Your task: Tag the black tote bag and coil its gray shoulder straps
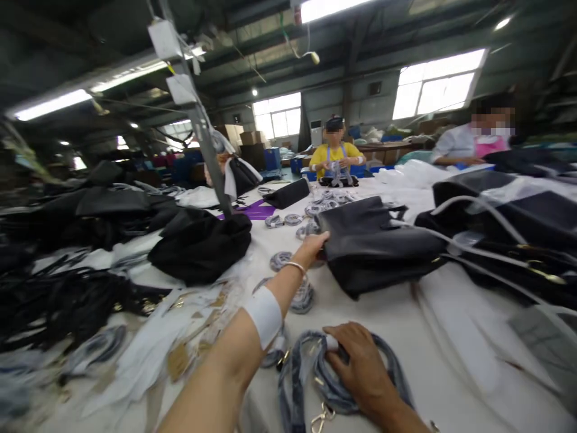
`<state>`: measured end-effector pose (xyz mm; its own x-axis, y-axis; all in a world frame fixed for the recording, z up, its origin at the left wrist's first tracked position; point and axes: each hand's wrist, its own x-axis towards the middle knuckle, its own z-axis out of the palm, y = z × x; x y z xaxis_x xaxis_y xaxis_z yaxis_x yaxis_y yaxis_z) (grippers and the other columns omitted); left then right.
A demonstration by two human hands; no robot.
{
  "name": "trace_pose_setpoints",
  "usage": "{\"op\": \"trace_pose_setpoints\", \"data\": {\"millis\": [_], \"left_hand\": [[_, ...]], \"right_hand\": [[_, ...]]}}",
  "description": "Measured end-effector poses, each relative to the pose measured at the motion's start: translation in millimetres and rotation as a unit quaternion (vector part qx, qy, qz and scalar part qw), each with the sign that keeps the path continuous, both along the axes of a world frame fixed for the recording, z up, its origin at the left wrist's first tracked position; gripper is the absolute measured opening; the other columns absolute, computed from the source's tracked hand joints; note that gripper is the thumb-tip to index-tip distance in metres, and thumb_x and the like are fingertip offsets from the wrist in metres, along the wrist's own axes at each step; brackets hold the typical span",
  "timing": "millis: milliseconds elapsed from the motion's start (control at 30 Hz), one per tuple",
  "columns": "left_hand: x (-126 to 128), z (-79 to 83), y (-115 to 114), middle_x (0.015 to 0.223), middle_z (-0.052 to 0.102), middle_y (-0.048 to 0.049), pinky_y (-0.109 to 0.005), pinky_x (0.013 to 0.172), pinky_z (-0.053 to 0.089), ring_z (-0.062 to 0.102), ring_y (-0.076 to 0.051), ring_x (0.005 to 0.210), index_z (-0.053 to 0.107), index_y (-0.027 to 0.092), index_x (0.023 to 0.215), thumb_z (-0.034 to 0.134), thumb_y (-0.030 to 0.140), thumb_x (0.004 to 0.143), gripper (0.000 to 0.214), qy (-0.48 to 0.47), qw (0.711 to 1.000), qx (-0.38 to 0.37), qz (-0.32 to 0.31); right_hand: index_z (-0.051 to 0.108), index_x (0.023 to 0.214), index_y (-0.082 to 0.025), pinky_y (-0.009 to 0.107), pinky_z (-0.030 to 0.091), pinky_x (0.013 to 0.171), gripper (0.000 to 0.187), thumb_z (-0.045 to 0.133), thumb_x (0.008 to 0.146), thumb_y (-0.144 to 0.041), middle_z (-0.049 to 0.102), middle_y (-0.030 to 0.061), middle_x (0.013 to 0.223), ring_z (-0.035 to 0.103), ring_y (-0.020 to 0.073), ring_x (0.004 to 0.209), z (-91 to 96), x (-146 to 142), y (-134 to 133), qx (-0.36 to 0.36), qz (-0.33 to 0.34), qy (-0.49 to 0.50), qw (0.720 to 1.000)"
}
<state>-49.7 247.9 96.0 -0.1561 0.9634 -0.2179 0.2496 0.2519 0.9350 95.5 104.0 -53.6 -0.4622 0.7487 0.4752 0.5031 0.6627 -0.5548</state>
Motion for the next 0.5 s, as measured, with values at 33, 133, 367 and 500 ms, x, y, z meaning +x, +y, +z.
{"op": "trace_pose_setpoints", "data": {"millis": [33, 133, 367, 500], "left_hand": [[5, -2.9, 0, 0.085, 0.069, -0.0086, -0.029, 0.068, 0.055, 0.067, -0.018, 0.076, 0.06, 0.015, 0.102, 0.053, 0.049, 0.086, 0.038, -0.036, 0.999, 0.017, -0.01], [4, -11.7, -7, 0.108, 0.066, -0.0161, -0.037, 0.08, 0.055, 0.067, -0.022, 0.093, 0.056, 0.013, 0.115, 0.044, 0.055, 0.089, 0.05, -0.116, 0.983, 0.084, -0.117], [-116, -60.1, -128, 0.149, 0.039, -0.0167, -0.045, 0.116, 0.025, 0.035, -0.03, 0.138, 0.04, 0.015, 0.141, 0.061, 0.045, 0.08, 0.071, 0.325, 0.935, 0.093, -0.104], [-164, -103.9, -218, 0.155, 0.027, -0.0151, -0.047, 0.116, 0.023, 0.026, -0.03, 0.143, 0.024, 0.02, 0.15, 0.057, 0.052, 0.084, 0.08, 0.429, 0.895, 0.035, -0.117]], "right_hand": [[0.064, 0.114, -0.023, 0.045, 0.037, 0.097, 0.037, 0.067, 0.078, -0.016, 0.069, 0.006, 0.103, 0.06, 0.0255, 0.099, -1.7, 1, 2, 0.011, 0.005, -0.002, 1.0], [0.064, 0.113, -0.023, 0.046, 0.039, 0.095, 0.034, 0.067, 0.08, -0.019, 0.069, 0.0058, 0.101, 0.061, 0.026, 0.097, -1.2, 3, 5, 0.026, 0.012, -0.011, 1.0], [0.064, 0.112, -0.022, 0.042, 0.042, 0.09, 0.031, 0.067, 0.081, -0.022, 0.069, 0.0054, 0.099, 0.061, 0.0244, 0.095, 3.8, 3, 3, 0.033, 0.006, -0.018, 0.999], [0.064, 0.113, -0.022, 0.042, 0.04, 0.092, 0.033, 0.068, 0.081, -0.024, 0.069, 0.0051, 0.101, 0.06, 0.0242, 0.097, -2.2, 5, 6, 0.038, 0.008, -0.024, 0.999]]}}
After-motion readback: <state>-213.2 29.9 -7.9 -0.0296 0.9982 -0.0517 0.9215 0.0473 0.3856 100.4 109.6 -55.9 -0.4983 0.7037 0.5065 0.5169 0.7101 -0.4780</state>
